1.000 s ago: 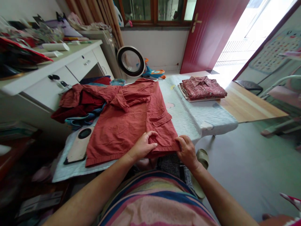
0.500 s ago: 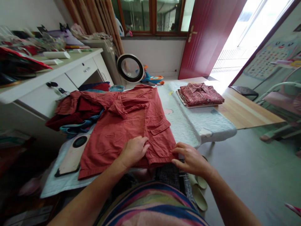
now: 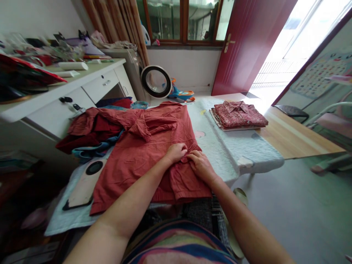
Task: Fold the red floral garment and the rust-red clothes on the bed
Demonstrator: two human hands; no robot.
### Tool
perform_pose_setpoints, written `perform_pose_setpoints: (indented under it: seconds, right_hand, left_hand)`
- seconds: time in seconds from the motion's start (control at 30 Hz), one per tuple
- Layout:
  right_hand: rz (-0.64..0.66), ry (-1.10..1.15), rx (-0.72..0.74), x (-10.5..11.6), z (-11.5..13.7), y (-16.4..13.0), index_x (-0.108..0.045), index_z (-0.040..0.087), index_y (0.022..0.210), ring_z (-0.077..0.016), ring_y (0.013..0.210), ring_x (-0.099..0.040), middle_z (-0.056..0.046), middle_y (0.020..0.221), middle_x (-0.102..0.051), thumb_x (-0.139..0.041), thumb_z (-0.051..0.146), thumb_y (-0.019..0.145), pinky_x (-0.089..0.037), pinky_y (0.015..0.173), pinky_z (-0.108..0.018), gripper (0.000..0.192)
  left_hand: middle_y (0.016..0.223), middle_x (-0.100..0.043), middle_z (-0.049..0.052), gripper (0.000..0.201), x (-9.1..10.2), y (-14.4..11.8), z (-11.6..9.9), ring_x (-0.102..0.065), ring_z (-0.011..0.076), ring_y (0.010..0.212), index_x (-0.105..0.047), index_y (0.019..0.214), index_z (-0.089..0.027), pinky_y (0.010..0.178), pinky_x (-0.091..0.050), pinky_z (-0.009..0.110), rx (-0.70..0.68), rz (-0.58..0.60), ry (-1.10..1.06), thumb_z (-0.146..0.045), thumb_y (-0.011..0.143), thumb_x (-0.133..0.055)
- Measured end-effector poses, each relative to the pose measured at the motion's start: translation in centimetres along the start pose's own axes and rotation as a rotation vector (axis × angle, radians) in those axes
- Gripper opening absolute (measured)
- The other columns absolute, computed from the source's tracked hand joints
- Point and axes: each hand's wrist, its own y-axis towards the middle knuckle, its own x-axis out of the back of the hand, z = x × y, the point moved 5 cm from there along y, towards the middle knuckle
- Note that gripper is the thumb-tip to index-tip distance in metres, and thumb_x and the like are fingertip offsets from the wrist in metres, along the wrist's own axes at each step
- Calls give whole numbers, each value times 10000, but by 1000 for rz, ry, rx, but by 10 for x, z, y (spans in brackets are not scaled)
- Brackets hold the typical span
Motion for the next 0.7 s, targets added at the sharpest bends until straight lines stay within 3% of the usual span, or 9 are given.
perform_pose_setpoints:
  seconds: [0.17, 0.37, 0.53, 0.7]
  right_hand:
    - [27, -76, 13, 1, -2, 3, -672, 206, 1051, -188, 985, -546, -58, 1031, -637, -528, 136, 919, -422, 903, -318, 207]
    - [-44, -174, 107, 8, 6, 3, -682, 212, 953, -207, 959, -518, -57, 960, -637, -519, 194, 956, -372, 914, -360, 164]
    - [44, -171, 149, 4, 9, -3, -682, 212, 946, -204, 919, -507, -53, 934, -628, -507, 209, 962, -387, 884, -357, 176]
    - [109, -67, 111, 10, 11, -9, -687, 201, 1062, -208, 963, -507, -73, 1009, -603, -524, 169, 920, -422, 922, -354, 218]
  left_hand:
    - [931, -740, 36, 216, -1, 3, 9, -655, 167, 835, -718, 925, -190, 767, -474, 249, 2, -7, -23, -247, 879, -514]
    - [919, -739, 27, 202, 2, 1, 10, -653, 161, 818, -705, 952, -196, 760, -471, 249, 25, -61, -87, -227, 864, -526]
    - [848, -715, 8, 143, -3, -1, 13, -635, 150, 762, -685, 903, -205, 732, -462, 248, 23, -74, -99, -211, 851, -552]
    - [978, -650, 60, 128, -4, -13, 4, -595, 196, 922, -651, 937, -206, 812, -459, 298, -27, -199, 118, -209, 894, -530]
